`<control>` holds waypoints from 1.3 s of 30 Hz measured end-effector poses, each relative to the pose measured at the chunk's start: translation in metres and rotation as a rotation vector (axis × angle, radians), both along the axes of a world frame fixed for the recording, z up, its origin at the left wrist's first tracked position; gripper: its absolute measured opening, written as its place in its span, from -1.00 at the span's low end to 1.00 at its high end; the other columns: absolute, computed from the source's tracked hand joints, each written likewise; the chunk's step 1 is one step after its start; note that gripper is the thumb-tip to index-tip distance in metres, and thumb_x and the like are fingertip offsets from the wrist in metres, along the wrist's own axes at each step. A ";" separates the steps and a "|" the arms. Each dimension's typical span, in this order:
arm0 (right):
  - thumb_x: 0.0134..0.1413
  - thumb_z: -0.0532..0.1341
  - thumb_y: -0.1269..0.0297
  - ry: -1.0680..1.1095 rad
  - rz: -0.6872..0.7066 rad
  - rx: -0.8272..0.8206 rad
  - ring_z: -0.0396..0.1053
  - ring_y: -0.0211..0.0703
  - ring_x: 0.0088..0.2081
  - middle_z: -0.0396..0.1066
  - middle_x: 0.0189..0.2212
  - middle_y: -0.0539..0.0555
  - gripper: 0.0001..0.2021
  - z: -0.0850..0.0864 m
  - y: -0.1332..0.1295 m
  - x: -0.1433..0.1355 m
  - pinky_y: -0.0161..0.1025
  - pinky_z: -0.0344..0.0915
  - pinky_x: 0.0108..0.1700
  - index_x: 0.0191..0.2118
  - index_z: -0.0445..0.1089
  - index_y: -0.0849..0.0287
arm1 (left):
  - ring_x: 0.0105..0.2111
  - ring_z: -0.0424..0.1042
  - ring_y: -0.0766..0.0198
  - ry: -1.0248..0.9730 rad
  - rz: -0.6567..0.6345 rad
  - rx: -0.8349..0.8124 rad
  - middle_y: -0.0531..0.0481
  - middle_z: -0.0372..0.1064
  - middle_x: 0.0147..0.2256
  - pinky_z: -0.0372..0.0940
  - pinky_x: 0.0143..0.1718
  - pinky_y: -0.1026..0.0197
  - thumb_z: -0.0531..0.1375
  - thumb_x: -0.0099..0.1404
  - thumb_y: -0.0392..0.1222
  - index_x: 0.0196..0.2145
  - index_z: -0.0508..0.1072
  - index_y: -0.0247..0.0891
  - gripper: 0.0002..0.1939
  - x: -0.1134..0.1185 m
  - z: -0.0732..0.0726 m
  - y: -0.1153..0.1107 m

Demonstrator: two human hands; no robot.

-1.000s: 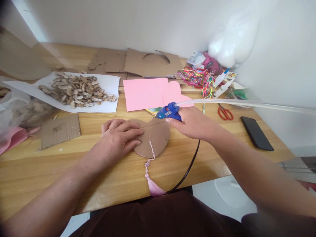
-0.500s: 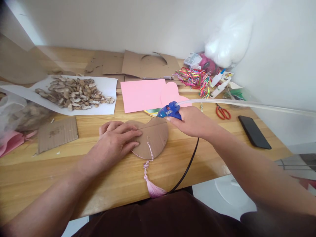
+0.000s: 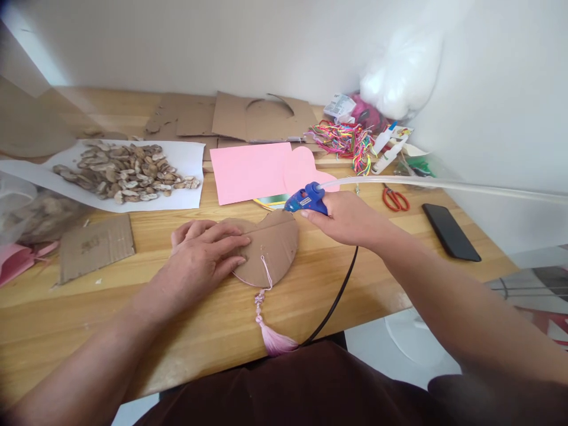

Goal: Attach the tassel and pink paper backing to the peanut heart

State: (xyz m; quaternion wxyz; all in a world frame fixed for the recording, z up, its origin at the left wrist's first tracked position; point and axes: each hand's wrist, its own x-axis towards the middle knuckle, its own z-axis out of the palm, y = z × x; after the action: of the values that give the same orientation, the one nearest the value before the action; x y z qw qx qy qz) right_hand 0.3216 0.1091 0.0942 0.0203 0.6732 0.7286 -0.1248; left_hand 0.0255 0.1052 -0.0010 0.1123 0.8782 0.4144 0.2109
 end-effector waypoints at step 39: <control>0.27 0.03 -0.12 0.023 -0.021 -0.013 0.31 -0.08 -0.49 0.25 -0.67 0.03 -0.51 -0.001 -0.033 0.012 -0.17 0.09 -0.38 -0.60 0.15 0.06 | 0.14 0.29 -0.11 0.104 -0.047 -0.009 0.02 0.51 0.14 -0.08 0.30 -0.29 0.35 0.31 0.09 0.10 0.55 0.09 -0.59 -0.009 0.002 0.002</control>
State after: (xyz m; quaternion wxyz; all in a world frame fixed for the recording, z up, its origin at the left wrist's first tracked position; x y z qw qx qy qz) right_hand 0.3333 0.0759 0.0935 0.0149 0.6790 0.7210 -0.1373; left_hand 0.0164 0.1068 0.0008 0.0993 0.8970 0.3998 0.1602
